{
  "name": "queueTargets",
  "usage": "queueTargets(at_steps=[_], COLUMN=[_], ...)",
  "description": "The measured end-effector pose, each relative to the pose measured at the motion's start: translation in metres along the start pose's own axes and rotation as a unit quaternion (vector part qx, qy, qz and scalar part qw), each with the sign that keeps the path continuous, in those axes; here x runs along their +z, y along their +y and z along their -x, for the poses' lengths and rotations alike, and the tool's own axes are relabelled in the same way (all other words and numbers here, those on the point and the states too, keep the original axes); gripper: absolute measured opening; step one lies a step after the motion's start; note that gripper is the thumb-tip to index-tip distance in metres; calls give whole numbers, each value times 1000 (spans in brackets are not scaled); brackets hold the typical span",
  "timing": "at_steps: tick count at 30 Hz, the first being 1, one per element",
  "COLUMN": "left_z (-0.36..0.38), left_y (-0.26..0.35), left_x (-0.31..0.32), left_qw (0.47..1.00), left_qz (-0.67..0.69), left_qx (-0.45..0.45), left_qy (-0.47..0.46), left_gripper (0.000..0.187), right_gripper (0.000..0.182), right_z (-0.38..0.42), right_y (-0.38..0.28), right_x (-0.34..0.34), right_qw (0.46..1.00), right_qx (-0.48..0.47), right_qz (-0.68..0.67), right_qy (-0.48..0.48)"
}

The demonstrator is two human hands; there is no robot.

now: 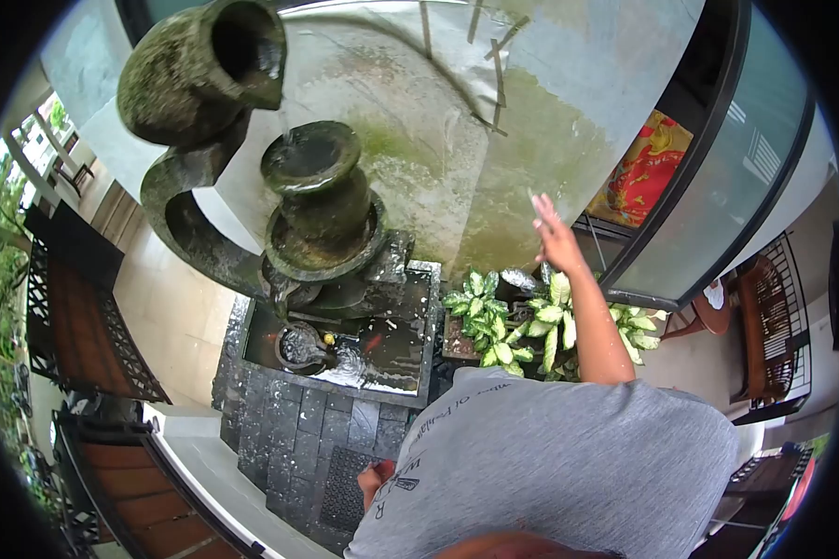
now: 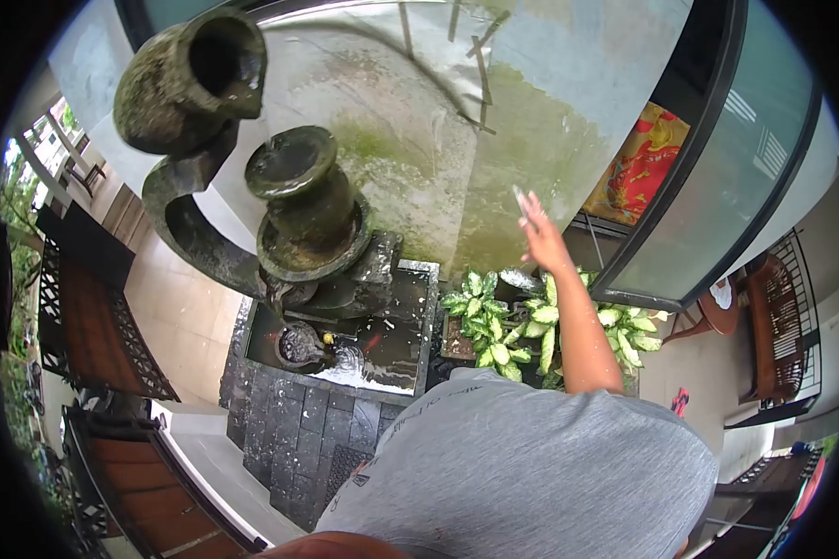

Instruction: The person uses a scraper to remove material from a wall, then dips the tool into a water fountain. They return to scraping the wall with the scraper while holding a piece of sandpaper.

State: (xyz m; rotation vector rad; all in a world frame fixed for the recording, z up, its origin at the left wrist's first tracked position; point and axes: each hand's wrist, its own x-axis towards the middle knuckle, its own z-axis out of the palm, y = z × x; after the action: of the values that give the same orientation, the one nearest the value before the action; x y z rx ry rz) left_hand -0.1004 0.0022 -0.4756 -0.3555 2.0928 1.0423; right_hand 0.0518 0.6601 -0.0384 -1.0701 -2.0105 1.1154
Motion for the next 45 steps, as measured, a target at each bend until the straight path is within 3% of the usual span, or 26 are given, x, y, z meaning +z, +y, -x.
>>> queueTargets(at_steps=[1,2,5,6,9,10,13,17,19,20,22,23,24,28,30,31,33,34,37,38,41,45], left_z=[-2,-5,-3,-5,-18,-23,-44,-38,-8,-1,-20,-26,-22,-36,-28,-22,-8,-6,-14,-1,-15,-23], left_y=[7,13,35,48,97,113,151,217,242,252,229,219,219,183,170,168,174,174,175,190,211,214], left_x=[-3,-5,0,8,48,66,120,176,199,200,196,198,189,171,170,165,161,165,164,167,166,164], left_qw=[995,981,888,888,917,918,983,986,971,960,961,962,978,975,971,971,914,929,948,946,948,976], left_qz=[-74,-147,-348,-350,-356,-355,-141,-115,-154,-221,-203,-178,-147,-164,-126,-133,-401,-347,-278,-265,-217,-144], left_qx=[61,122,287,286,164,161,25,48,53,48,57,68,38,38,-84,-86,24,-56,-103,-111,-94,1], left_qy=[-19,-38,-91,-90,-77,-73,113,108,175,164,179,194,146,143,183,181,60,119,113,152,213,164], left_gripper=[31,32,36,36,38,38,50,51,49,45,44,44,45,45,47,47,53,62,66,60,53,48], right_gripper=[53,49,45,44,43,43,43,41,40,40,41,41,42,42,42,41,42,42,44,44,53,68], right_z=[-9,-40,-77,-94,-143,-158,-194,-217,-223,-228,-237,-237,-233,-227,-229,-227,-236,-240,-241,-238,-224,-213], right_y=[-17,3,-70,-87,-129,-133,-126,-111,-110,-113,-125,-128,-130,-113,-123,-127,-134,-137,-140,-139,-133,-113], right_x=[-19,-38,-85,-100,-138,-149,-161,-164,-168,-170,-175,-177,-177,-171,-170,-169,-172,-174,-179,-178,-171,-160], right_qw=[998,970,895,862,841,843,847,837,840,842,813,814,816,825,833,841,833,823,821,822,839,834], right_qx=[-26,-163,-246,-269,-291,-293,-274,-333,-353,-349,-390,-388,-377,-341,-328,-314,-334,-362,-371,-368,-346,-290], right_qz=[32,115,246,282,292,288,291,263,238,241,272,275,287,302,302,299,298,292,296,299,303,373], right_qy=[55,142,280,324,350,347,349,345,337,335,336,334,330,335,329,325,326,327,316,316,290,285])
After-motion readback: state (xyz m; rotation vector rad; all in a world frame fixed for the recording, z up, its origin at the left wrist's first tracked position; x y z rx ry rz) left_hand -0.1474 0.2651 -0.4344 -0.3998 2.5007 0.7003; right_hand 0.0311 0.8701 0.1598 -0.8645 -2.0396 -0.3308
